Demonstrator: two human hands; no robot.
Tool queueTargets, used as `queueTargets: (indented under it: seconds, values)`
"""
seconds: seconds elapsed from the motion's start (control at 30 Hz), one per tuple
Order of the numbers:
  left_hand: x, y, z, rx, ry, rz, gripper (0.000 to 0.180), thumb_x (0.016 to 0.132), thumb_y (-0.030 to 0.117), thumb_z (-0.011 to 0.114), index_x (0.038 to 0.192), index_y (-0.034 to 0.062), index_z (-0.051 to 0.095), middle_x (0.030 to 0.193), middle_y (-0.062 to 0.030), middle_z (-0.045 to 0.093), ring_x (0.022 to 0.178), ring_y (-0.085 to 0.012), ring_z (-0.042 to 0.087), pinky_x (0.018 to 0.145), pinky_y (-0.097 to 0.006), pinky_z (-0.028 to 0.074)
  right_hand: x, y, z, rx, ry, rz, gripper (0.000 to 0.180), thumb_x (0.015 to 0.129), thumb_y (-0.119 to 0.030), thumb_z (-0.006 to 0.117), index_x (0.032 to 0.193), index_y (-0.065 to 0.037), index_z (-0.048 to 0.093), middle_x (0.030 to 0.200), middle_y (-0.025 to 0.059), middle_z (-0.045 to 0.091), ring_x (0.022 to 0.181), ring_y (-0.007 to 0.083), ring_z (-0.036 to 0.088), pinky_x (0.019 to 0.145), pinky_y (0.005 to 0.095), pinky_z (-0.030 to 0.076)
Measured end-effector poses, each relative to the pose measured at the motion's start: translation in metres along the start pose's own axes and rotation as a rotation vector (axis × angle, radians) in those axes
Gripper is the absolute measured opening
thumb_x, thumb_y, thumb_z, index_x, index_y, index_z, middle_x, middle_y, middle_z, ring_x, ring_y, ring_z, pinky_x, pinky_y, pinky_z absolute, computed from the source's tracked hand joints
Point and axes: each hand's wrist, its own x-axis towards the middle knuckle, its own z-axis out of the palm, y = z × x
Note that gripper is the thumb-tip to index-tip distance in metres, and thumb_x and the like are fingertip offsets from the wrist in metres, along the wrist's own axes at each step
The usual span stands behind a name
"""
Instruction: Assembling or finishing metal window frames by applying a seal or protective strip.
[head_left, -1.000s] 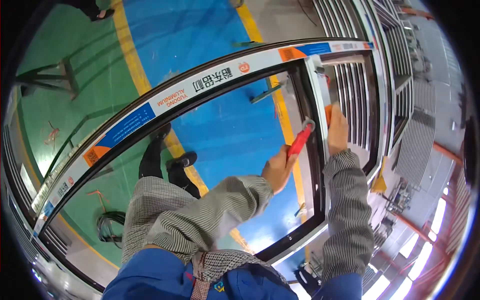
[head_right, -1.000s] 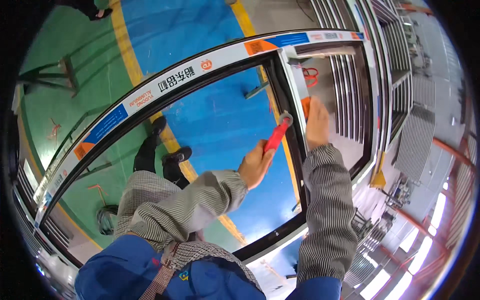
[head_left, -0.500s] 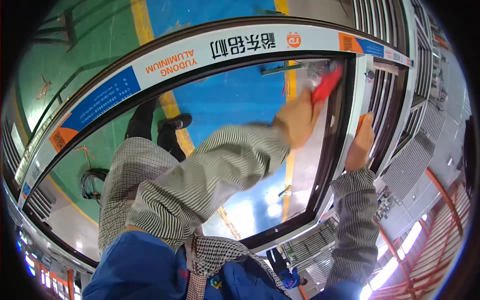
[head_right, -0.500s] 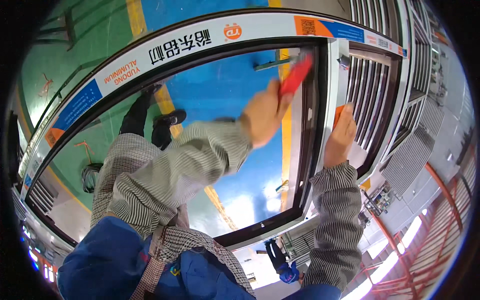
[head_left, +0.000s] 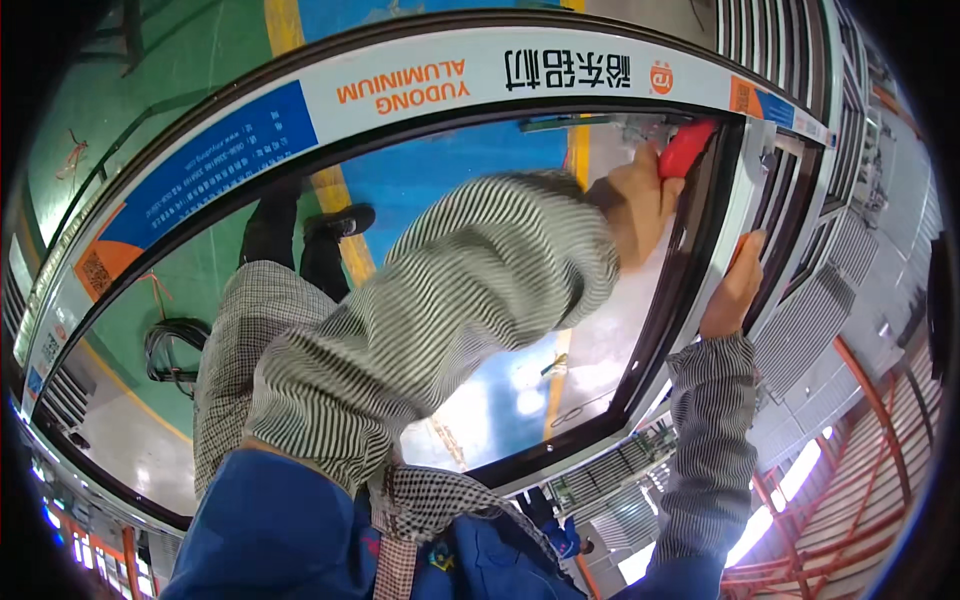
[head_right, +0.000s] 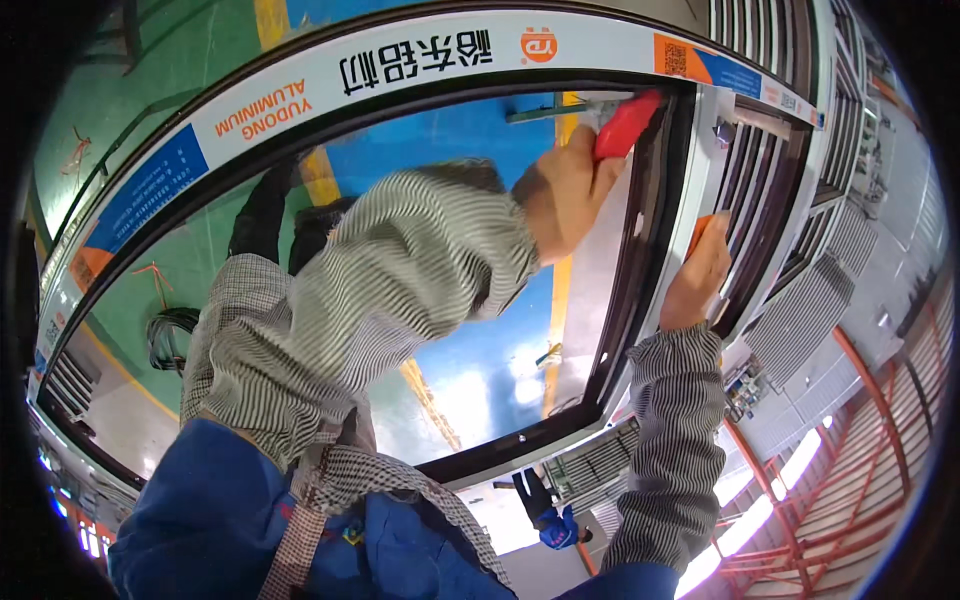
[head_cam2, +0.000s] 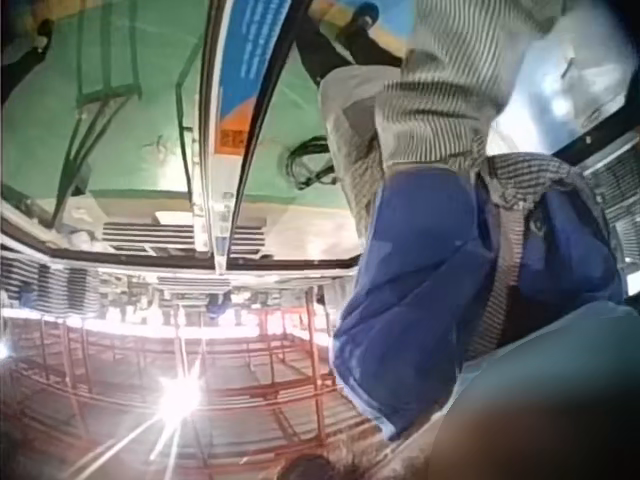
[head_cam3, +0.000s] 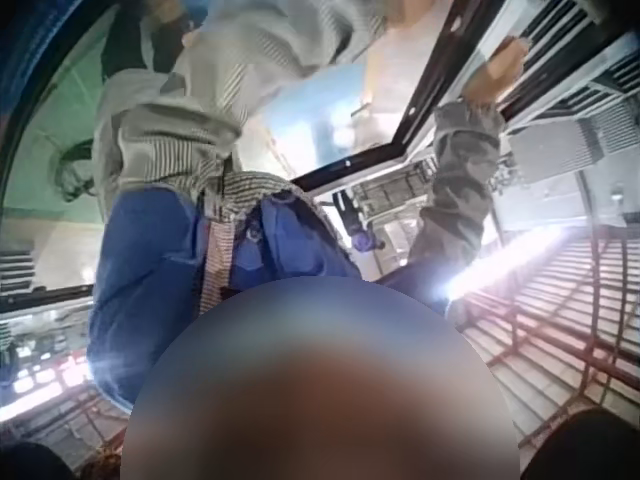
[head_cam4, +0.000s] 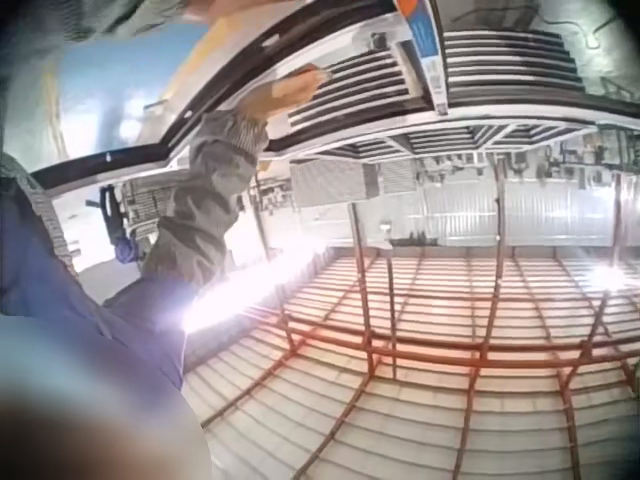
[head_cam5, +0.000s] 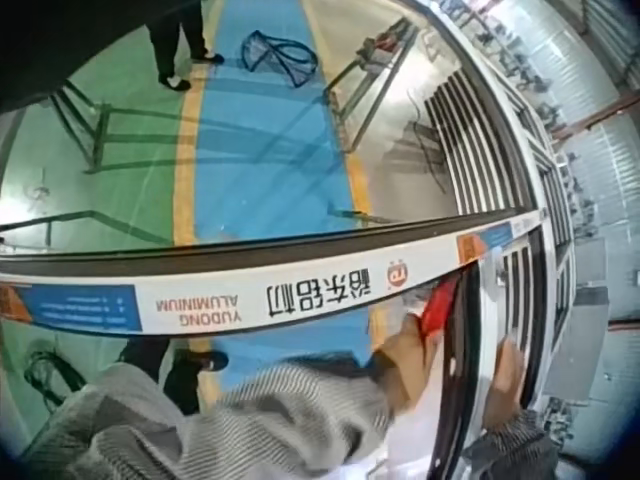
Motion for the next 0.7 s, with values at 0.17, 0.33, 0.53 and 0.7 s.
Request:
queueTargets:
  seconds: [0.17, 0.33, 0.53, 0.7]
  values:
    - [-0.085, -0.040, 0.024, 0.069, -0.511, -0.184, 0.034, 0.096, 0.037, 0.041, 0.104, 0.0042, 0.044, 0.067, -0.0206, 0.059, 0.062, -0.0406, 0.060, 0.060, -0.052, 0.046, -0.004, 0.000, 0.002, -0.184, 0.062, -0.059, 0.051, 0.101, -0.044, 0.027, 0.071, -0.005, 0.040, 0.063, 0.0012, 0.032, 0.059, 0.0128, 0.028, 0.057, 0.0314, 0.027]
    - [0.002, 0.005, -0.004, 0.009, -0.094, 0.006, 0.031, 0.094, 0.033, 0.046, 0.098, 0.0022, 0.047, 0.067, -0.0239, 0.058, 0.065, -0.0422, 0.060, 0.059, -0.051, 0.045, 0.003, -0.005, -0.009, -0.154, 0.154, 0.004, 0.046, 0.101, -0.043, 0.033, 0.070, -0.008, 0.040, 0.066, -0.0012, 0.031, 0.062, 0.0105, 0.028, 0.059, 0.0288, 0.027]
    - [-0.032, -0.029, -0.025, 0.008, -0.191, 0.059, 0.033, 0.095, 0.035, 0.046, 0.098, 0.0018, 0.049, 0.068, -0.0216, 0.056, 0.066, -0.0407, 0.058, 0.060, -0.047, 0.044, 0.007, -0.010, 0.023, -0.243, 0.143, -0.258, 0.044, 0.094, -0.027, 0.052, 0.127, 0.001, 0.046, 0.113, 0.0136, 0.058, 0.103, 0.0214, 0.056, 0.091, 0.0343, 0.042]
    - [-0.055, -0.042, -0.068, 0.050, -0.244, -0.046, 0.031, 0.097, 0.035, 0.045, 0.095, 0.0043, 0.048, 0.061, -0.0090, 0.053, 0.053, -0.0171, 0.055, 0.047, -0.032, 0.040, 0.028, -0.066, 0.057, -0.403, 0.351, -0.216, 0.041, 0.084, -0.024, 0.065, 0.114, 0.001, 0.053, 0.103, 0.0203, 0.062, 0.094, 0.0321, 0.062, 0.080, 0.0371, 0.048]
